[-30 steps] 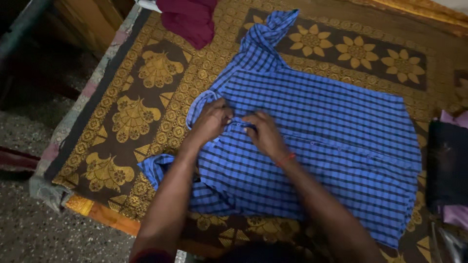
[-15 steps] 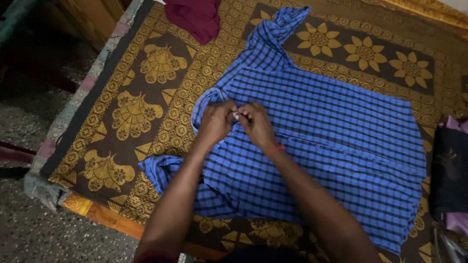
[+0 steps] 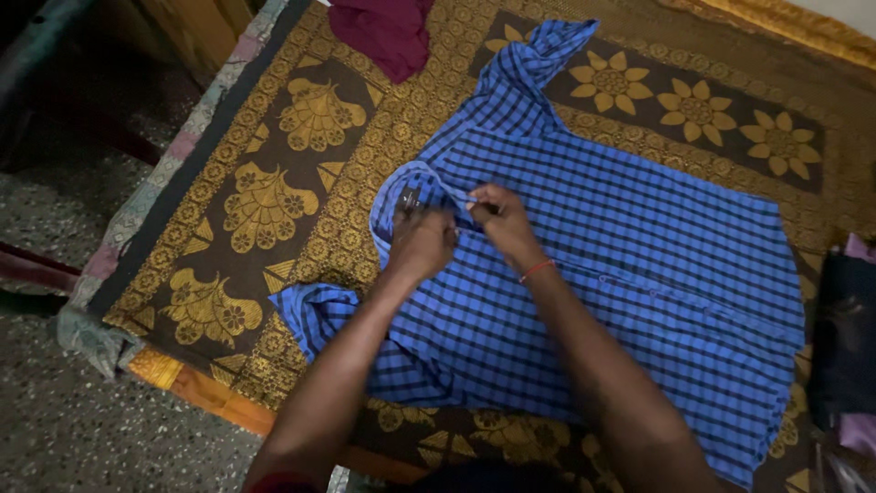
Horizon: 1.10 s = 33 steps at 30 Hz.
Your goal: The person irons a blue checkered shirt laid out on a patterned bedsheet. They smooth the fabric, button the shirt, and continue ironing the front and collar areas.
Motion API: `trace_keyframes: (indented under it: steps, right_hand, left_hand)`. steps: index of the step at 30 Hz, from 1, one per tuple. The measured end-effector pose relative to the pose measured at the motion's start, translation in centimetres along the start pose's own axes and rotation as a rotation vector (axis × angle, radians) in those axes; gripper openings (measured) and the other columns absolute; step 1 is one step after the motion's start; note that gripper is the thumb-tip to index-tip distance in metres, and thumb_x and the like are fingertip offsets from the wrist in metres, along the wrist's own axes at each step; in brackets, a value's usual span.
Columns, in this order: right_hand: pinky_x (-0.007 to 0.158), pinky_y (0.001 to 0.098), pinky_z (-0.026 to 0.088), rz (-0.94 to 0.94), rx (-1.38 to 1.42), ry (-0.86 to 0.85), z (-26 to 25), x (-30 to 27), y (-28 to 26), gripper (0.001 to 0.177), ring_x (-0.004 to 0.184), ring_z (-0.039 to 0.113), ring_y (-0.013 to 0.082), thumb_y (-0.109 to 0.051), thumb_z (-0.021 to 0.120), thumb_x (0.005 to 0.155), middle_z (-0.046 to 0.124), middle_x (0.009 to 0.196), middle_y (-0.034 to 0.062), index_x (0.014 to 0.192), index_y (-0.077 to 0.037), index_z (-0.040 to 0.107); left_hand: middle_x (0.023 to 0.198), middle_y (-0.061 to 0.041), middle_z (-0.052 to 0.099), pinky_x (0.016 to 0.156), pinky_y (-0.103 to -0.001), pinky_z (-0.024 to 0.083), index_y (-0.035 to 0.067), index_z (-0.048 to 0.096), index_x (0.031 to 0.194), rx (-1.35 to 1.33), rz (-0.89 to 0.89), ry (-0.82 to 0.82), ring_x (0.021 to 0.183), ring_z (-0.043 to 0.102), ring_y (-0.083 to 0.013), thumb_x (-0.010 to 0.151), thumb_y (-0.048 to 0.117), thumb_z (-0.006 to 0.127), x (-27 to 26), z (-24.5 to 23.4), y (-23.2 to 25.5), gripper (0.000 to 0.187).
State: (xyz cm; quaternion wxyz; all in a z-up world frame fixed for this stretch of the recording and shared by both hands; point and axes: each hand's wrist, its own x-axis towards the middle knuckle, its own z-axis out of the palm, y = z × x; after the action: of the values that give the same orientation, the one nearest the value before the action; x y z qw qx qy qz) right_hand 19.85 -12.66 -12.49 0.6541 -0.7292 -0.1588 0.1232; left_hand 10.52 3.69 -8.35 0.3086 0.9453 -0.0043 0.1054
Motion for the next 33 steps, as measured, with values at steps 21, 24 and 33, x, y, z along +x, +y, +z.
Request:
trace_keyframes:
  steps: [21,24,33]
  right_hand:
    - [0.064,0.0253,0.053,0.283,0.057,-0.145,-1.4,-1.4,-5.1,0.012,0.071,0.065,0.0093,0.000,0.068,0.087,0.070,0.084,0.0029,0.099,-0.002,0.070]
    - [0.069,0.0224,0.053,0.266,-0.016,-0.146,-1.1,-1.8,-4.9,0.012,0.076,0.066,0.0073,-0.006,0.066,0.091,0.071,0.085,0.0007,0.101,-0.004,0.073]
    - [0.075,0.0238,0.049,0.264,0.088,-0.147,-1.1,-2.7,-4.6,0.011,0.080,0.058,0.0074,-0.004,0.068,0.093,0.067,0.088,-0.0019,0.103,-0.004,0.073]
  left_hand:
    - [0.081,-0.011,0.077,0.069,-0.035,0.057,0.006,0.077,0.090,-0.514,-0.344,-0.103,0.075,0.073,-0.0173,0.086,0.019,0.070,1.4,1.0,-1.3,0.015]
    - [0.085,-0.011,0.079,0.072,-0.035,0.057,0.006,0.077,0.092,-0.548,-0.331,-0.094,0.078,0.075,-0.0180,0.086,0.021,0.071,1.5,1.0,-1.2,0.017]
    - [0.084,-0.012,0.077,0.079,-0.036,0.053,0.007,0.078,0.096,-0.516,-0.415,-0.124,0.081,0.073,-0.0194,0.089,0.022,0.071,1.5,0.8,-0.5,0.018]
